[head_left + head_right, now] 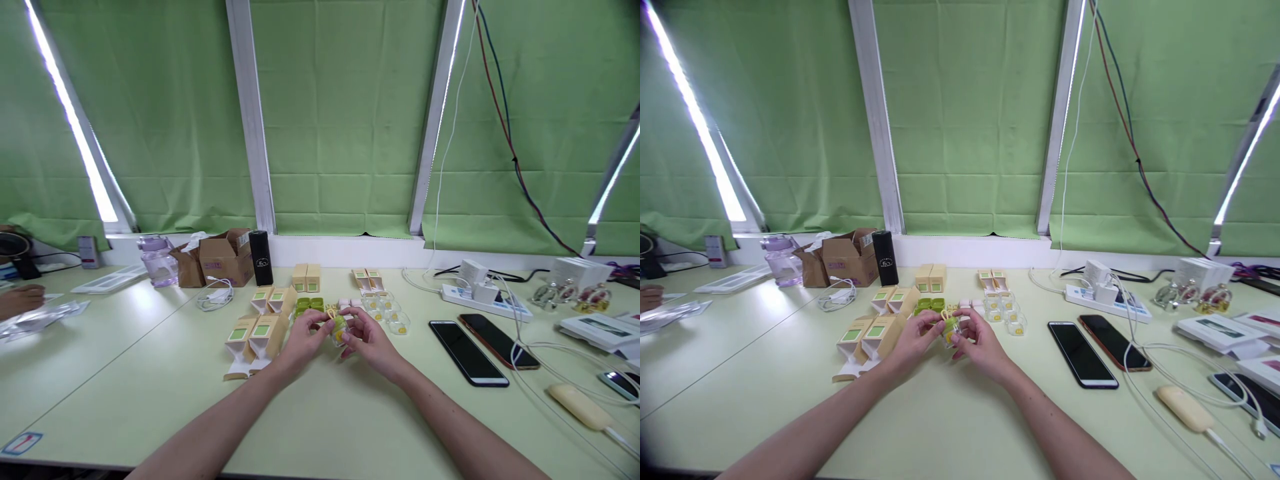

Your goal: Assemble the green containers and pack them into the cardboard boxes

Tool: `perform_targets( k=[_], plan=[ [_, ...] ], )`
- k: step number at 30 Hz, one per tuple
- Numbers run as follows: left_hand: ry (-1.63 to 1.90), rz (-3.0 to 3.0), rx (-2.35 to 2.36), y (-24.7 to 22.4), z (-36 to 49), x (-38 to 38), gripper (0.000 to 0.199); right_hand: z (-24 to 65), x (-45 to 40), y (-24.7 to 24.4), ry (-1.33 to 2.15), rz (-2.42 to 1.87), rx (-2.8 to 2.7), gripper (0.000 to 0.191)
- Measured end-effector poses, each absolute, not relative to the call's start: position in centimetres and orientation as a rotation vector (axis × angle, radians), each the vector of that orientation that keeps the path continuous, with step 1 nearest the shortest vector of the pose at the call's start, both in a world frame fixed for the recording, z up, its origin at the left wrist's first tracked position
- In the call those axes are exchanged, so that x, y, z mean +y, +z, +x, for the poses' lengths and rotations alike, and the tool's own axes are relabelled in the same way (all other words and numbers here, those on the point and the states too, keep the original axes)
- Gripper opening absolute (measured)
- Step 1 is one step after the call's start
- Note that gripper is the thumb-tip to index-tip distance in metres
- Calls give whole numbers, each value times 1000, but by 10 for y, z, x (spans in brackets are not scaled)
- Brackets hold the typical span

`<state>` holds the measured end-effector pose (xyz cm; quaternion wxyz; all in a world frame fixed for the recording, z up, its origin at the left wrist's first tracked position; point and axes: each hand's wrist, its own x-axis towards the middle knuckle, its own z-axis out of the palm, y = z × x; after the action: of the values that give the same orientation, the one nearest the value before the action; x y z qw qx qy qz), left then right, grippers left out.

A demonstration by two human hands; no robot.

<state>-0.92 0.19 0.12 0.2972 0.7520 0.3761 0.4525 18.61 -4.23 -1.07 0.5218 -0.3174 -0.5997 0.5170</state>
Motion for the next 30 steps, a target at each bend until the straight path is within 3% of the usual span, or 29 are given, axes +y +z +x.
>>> perform_targets(
  k=[30],
  plan=[
    [1338,2150,887,-1,-5,-10,44,186,-45,-2,1319,-644,-1231,54]
  ],
)
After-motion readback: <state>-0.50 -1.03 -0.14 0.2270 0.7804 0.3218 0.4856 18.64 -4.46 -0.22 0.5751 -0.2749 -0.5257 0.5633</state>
